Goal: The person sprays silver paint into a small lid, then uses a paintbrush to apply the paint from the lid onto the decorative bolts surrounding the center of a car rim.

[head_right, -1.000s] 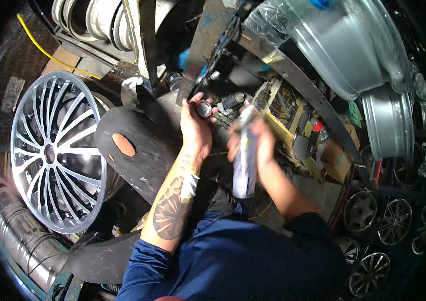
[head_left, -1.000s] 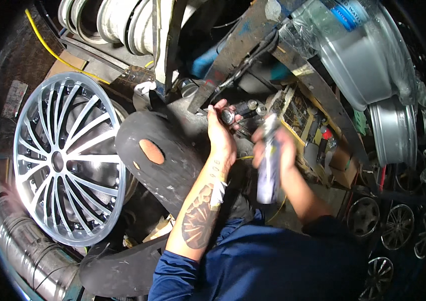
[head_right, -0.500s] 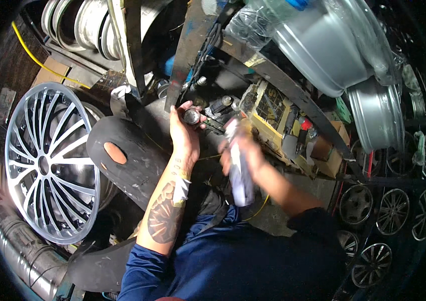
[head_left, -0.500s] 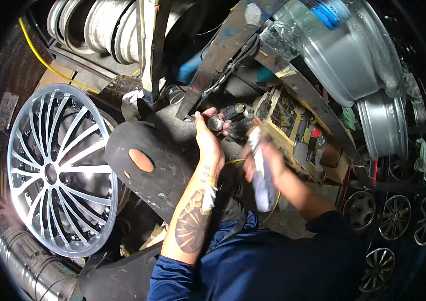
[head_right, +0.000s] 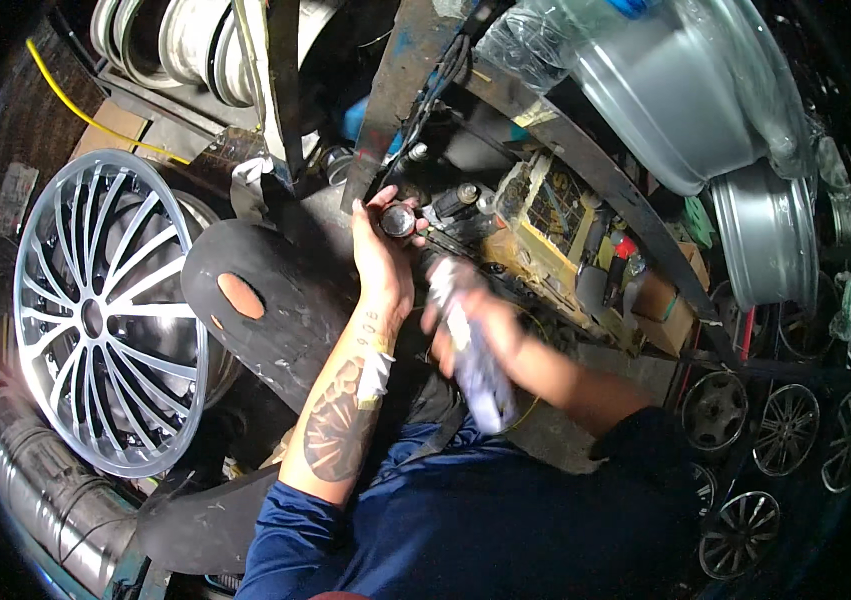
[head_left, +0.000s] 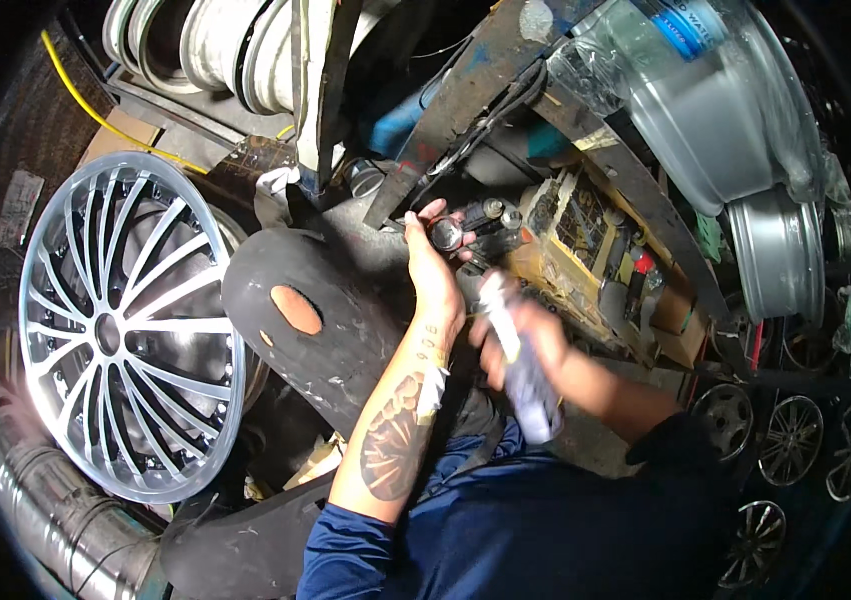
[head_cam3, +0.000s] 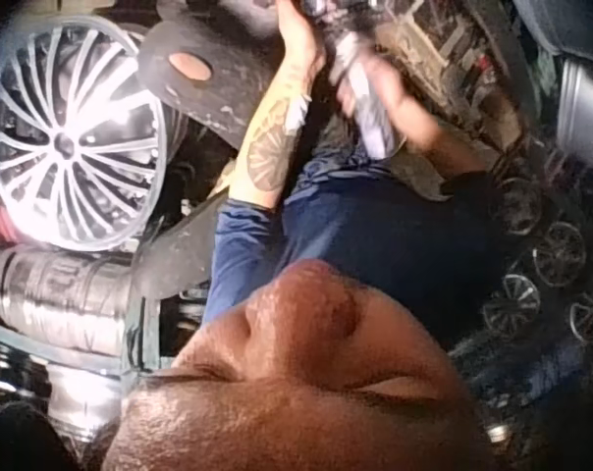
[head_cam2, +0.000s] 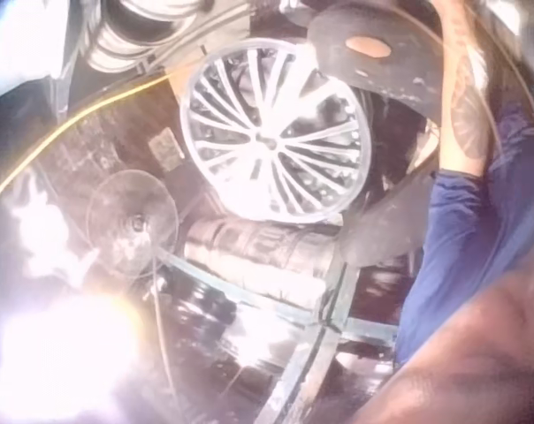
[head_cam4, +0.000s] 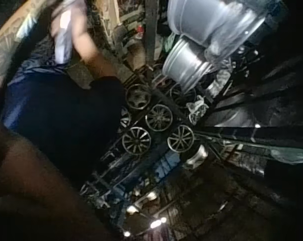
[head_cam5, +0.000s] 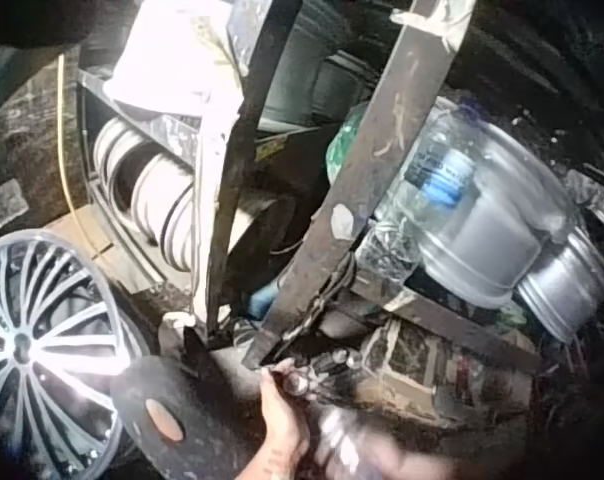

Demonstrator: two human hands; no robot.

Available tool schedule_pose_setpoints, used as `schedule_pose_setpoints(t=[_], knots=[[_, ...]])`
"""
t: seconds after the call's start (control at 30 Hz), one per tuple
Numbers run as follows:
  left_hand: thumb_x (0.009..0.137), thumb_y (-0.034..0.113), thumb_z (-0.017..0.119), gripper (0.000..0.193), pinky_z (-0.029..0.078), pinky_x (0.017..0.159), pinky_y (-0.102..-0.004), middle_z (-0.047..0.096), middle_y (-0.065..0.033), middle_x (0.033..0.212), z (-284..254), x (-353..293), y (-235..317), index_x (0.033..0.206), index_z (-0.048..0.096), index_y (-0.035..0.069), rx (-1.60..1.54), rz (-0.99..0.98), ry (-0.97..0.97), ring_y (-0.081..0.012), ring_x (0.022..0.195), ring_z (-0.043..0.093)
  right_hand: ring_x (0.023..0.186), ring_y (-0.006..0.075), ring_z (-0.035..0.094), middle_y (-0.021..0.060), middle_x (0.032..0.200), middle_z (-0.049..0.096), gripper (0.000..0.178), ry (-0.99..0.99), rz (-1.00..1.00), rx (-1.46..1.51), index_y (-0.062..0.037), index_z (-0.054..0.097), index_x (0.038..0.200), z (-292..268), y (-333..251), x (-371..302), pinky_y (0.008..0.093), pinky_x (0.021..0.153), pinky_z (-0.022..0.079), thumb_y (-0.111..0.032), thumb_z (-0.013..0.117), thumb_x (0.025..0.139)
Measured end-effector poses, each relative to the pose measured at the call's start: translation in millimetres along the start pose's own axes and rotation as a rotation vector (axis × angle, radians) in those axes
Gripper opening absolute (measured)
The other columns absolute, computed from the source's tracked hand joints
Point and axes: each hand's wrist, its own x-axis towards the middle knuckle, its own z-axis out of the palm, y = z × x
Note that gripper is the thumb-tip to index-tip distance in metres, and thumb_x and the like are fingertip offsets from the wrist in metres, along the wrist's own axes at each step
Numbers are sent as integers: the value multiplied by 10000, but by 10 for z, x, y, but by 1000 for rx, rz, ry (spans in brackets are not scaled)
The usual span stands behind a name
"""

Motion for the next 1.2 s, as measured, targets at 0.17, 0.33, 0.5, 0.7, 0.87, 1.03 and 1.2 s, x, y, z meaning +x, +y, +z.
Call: schedule_pose_setpoints(t=[0.17,0.33,0.5,0.7,0.87,1.03,1.2], knots=[[1002,602,251,633,440,735,-309,615,-92,1073,13,-40,-8,1258,502,81,19,6,-61,-169,833,595,596,252,625,151,885,607,392,96,-322,-150,-153,425,1270,-15,-220,56,354,466,550,-219,556,907],[978,669,216,752,431,883,-340,596,-95,1113,53,-63,-17,1292,511,53,-68,-132,-141,-184,997,556,960,186,605,98,1093,594,575,82,-475,-956,-149,404,1384,-90,-91,203,327,848,504,-168,664,871],[964,694,159,799,295,1071,-417,555,-125,1227,50,-86,-1,1317,472,49,9,-153,-204,-266,1188,482,1090,158,543,77,1170,582,538,87,-598,-1195,-86,475,1314,15,-116,332,306,959,421,-185,701,836],[977,672,164,748,341,1028,-402,564,-111,1164,65,-88,-5,1223,500,51,-35,-168,-206,-245,1119,506,1068,163,559,79,1146,598,531,167,-461,-1175,-87,477,1305,80,-162,318,315,947,430,-196,702,837],[984,660,187,707,389,976,-388,562,-101,1105,56,-82,-21,1161,507,54,-38,-160,-181,-225,1047,532,1048,171,571,88,1127,605,523,145,-536,-1222,-93,479,1296,70,-139,358,319,931,440,-220,701,841],[984,657,213,678,414,943,-383,558,-94,1063,29,-52,-69,1112,508,60,-44,-164,-162,-217,1007,541,1024,192,584,108,1098,614,529,187,-548,-1283,-116,479,1292,92,-142,354,336,916,449,-262,703,835],[987,647,238,655,423,936,-385,560,-93,1029,4,-19,-119,1114,505,63,-47,-125,-159,-222,998,545,1026,206,593,113,1098,620,531,212,-535,-1326,-124,480,1293,94,-137,352,343,918,451,-268,703,833]])
